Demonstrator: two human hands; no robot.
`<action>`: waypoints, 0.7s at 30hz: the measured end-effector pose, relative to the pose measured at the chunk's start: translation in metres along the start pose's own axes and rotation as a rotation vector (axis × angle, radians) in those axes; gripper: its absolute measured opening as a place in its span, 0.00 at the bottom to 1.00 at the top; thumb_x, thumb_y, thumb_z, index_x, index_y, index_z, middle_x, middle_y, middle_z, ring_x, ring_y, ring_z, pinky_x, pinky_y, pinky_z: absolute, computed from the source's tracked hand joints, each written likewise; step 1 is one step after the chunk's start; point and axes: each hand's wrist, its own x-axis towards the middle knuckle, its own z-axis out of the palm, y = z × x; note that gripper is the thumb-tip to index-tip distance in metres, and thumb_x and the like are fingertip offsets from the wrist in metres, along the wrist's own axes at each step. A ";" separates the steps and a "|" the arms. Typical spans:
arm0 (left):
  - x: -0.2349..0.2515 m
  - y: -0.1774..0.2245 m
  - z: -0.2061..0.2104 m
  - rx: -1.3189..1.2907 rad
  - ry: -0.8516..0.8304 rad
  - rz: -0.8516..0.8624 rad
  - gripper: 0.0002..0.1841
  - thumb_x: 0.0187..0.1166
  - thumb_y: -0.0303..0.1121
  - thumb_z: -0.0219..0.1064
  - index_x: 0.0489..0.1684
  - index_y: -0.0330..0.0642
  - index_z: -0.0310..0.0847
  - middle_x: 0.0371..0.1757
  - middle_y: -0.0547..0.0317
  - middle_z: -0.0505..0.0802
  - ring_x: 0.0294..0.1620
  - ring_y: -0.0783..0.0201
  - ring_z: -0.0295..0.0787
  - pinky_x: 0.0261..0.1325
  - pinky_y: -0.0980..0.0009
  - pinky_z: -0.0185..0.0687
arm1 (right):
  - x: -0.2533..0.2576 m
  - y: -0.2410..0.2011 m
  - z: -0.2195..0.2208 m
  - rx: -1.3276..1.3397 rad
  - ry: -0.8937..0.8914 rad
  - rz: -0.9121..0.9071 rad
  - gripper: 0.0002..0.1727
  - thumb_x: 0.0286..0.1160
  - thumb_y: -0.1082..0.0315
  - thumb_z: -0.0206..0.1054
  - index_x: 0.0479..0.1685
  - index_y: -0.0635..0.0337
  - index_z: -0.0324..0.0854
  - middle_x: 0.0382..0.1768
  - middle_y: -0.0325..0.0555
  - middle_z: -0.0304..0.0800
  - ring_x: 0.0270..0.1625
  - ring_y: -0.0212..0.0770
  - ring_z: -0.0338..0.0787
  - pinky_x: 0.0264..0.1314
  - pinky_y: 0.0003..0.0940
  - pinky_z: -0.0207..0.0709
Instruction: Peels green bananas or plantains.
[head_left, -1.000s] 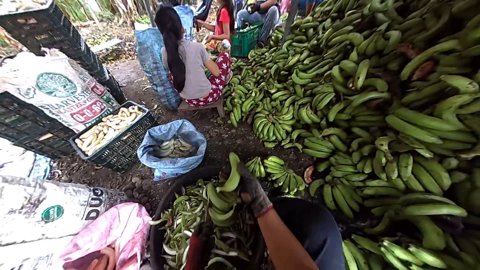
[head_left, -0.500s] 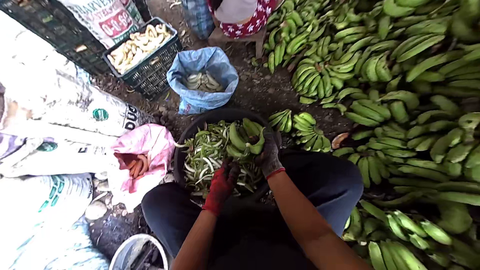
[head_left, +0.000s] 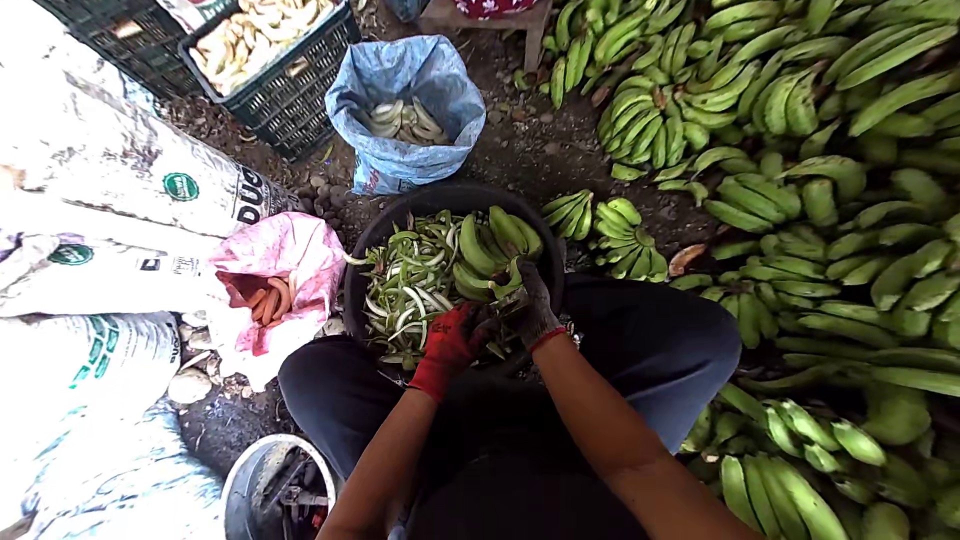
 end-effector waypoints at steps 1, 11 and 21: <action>-0.001 -0.002 0.000 0.000 0.000 0.001 0.34 0.83 0.64 0.50 0.66 0.44 0.86 0.58 0.47 0.94 0.59 0.49 0.91 0.63 0.43 0.81 | 0.000 0.001 -0.001 -0.010 -0.011 0.006 0.27 0.85 0.38 0.55 0.68 0.47 0.76 0.41 0.42 0.87 0.39 0.38 0.88 0.41 0.39 0.85; -0.003 -0.018 0.006 -0.002 0.055 0.090 0.36 0.80 0.66 0.52 0.63 0.41 0.87 0.54 0.45 0.94 0.55 0.47 0.92 0.60 0.42 0.83 | 0.007 0.017 -0.007 -0.022 -0.113 0.097 0.25 0.85 0.39 0.55 0.58 0.51 0.78 0.36 0.42 0.87 0.34 0.36 0.87 0.35 0.36 0.84; -0.008 -0.053 0.009 -0.115 0.018 -0.223 0.30 0.86 0.58 0.52 0.73 0.45 0.82 0.64 0.47 0.92 0.68 0.51 0.87 0.75 0.44 0.75 | -0.003 0.005 -0.004 -0.199 -0.040 -0.001 0.31 0.85 0.36 0.54 0.67 0.52 0.76 0.42 0.43 0.89 0.39 0.38 0.90 0.43 0.39 0.88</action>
